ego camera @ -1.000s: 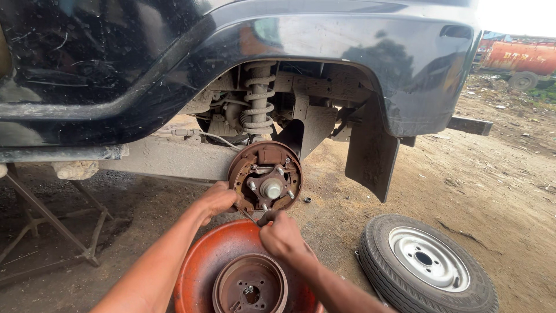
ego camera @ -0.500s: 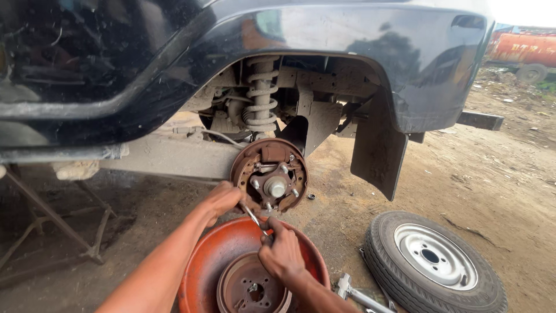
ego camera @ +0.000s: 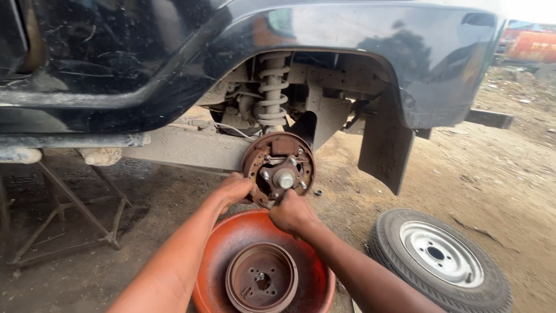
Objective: The person uses a screwdriver to pry and remove brake shoes from a vehicle's drum brake assembly. The removed parts are placed into a red basin on the ground. The vehicle is supported by a jack stand in an outdoor setting.
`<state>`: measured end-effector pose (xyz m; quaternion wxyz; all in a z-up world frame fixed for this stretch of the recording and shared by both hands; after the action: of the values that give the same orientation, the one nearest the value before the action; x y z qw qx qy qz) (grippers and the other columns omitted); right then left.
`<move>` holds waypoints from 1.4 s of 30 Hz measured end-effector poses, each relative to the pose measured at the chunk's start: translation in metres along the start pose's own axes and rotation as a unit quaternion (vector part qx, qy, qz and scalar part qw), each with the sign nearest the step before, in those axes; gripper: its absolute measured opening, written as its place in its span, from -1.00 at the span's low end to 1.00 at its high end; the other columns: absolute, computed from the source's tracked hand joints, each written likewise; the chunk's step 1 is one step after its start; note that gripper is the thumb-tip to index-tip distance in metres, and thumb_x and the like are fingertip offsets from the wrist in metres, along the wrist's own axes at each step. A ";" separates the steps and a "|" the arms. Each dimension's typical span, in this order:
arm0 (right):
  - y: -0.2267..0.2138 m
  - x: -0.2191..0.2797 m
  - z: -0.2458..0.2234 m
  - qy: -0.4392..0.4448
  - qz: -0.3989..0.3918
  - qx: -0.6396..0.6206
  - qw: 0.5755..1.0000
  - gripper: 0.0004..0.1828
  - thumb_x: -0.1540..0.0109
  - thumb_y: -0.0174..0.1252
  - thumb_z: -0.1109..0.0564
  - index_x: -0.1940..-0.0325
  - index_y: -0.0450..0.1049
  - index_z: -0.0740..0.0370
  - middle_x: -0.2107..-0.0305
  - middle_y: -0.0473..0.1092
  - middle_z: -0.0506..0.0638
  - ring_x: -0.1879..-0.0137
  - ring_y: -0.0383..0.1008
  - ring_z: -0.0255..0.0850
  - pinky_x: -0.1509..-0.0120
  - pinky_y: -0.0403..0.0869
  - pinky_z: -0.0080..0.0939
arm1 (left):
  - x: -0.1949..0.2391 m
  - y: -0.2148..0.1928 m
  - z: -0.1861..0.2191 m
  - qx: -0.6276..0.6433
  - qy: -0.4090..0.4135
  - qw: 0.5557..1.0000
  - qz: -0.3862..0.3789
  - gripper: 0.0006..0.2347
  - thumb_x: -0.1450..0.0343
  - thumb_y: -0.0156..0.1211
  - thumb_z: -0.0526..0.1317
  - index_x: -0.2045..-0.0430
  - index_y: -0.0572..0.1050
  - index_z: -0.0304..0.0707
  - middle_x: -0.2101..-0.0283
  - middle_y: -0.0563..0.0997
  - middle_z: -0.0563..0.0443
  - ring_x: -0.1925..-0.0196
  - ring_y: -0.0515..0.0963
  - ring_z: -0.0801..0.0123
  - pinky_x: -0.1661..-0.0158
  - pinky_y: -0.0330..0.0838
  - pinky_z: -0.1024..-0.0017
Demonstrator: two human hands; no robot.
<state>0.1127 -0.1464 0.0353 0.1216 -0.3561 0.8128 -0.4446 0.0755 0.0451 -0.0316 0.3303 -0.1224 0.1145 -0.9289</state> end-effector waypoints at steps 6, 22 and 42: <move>0.024 -0.004 0.020 -0.027 0.054 -0.055 0.997 -0.54 -0.12 0.03 0.16 -0.03 0.45 0.49 0.22 0.58 0.35 0.15 0.60 0.07 -0.06 0.51 0.04 | 0.003 -0.002 -0.008 -0.049 -0.046 0.998 0.015 -0.75 -0.26 0.19 -0.30 0.22 0.45 -0.39 -0.13 0.40 -0.51 -0.27 0.45 -0.19 -0.30 0.26 -0.21; 0.036 -0.009 0.034 -0.098 0.036 0.003 0.995 -0.45 -0.04 -0.04 0.24 -0.11 0.52 0.17 0.43 0.53 0.53 0.22 0.61 0.23 -0.19 0.48 0.01 | -0.005 -0.013 -0.009 -0.079 -0.049 0.995 0.041 -0.86 -0.16 0.17 -0.23 0.54 0.48 -0.29 0.48 0.46 -0.03 0.48 0.34 0.27 0.49 0.12 0.19; 0.043 0.001 0.054 -0.268 0.206 -0.052 0.940 -0.60 -0.14 0.13 0.19 -0.08 0.42 0.17 0.44 0.50 0.30 0.25 0.52 0.29 0.07 0.41 0.26 | 0.008 0.006 -0.003 0.009 -0.024 0.993 -0.114 -0.75 -0.29 0.09 -0.31 0.27 0.67 -0.36 0.06 0.74 -0.11 -0.05 0.62 0.27 -0.15 0.41 0.26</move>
<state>0.1187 -0.1662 -0.0306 0.4056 -0.2926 0.8275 -0.2551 0.0719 0.0354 -0.0349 0.2262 -0.1545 0.0836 -0.9581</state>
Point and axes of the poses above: each hand's wrist, its own x-axis away from the middle knuckle, its own y-axis out of the palm, z = x × y, the point moved 10 cm from there along -x, towards the middle knuckle
